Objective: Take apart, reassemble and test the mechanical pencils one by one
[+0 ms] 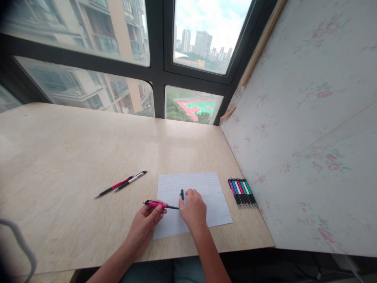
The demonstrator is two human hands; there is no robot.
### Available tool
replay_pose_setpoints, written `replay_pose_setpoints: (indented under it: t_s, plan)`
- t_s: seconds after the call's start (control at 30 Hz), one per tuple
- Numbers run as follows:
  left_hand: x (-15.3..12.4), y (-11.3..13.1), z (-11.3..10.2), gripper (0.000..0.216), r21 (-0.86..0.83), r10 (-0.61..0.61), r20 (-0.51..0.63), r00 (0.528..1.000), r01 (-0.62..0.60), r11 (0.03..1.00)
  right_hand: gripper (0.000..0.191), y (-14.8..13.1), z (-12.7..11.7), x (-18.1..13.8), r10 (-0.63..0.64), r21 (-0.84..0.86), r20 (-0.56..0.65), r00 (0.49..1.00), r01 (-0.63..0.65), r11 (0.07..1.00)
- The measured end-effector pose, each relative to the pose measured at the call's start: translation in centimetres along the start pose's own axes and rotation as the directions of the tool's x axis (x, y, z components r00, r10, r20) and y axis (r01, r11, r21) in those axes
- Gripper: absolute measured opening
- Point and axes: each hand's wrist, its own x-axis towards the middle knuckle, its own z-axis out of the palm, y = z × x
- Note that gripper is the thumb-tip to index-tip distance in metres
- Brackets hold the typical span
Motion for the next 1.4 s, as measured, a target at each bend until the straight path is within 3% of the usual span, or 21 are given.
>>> replay_pose_setpoints:
  t_s: [0.1,0.27,0.37,0.47,0.63,0.87,1.4]
  plan:
    - [-0.2,0.2,0.2,0.035,0.009,0.006,-0.006,1.000,-0.006,1.000,0.001,-0.4,0.2,0.1,0.010,-0.046,-0.010,1.000,-0.011,0.999]
    - [0.1,0.0,0.0,0.033,0.001,-0.018,0.002,1.000,0.018,1.000,0.007,0.8,-0.5,-0.1,0.074,0.024,-0.103,0.992,-0.072,0.997]
    - [0.3,-0.1,-0.3,0.034,-0.032,-0.032,0.006,0.999,0.032,0.999,0.004,2.3,-1.3,-0.7,0.108,0.259,-0.064,0.992,-0.088,0.962]
    - [0.3,-0.1,-0.4,0.034,-0.052,-0.034,0.012,0.999,0.034,0.998,0.014,3.5,-2.3,-1.7,0.096,0.542,0.064,0.993,-0.115,0.833]
    - [0.1,-0.1,-0.3,0.033,-0.062,-0.031,0.017,0.999,0.032,0.998,0.018,3.9,-3.7,-3.1,0.056,0.715,0.136,0.989,-0.138,0.685]
    - [0.3,-0.5,-0.5,0.032,-0.066,-0.023,0.037,0.999,0.025,0.998,0.013,2.5,-4.5,-3.5,-0.037,0.712,0.118,0.992,-0.059,0.700]
    - [-0.8,-0.9,0.2,0.030,-0.062,-0.056,0.098,0.994,0.062,0.996,0.011,-0.6,-3.0,-3.9,-0.114,0.716,0.106,0.988,0.004,0.698]
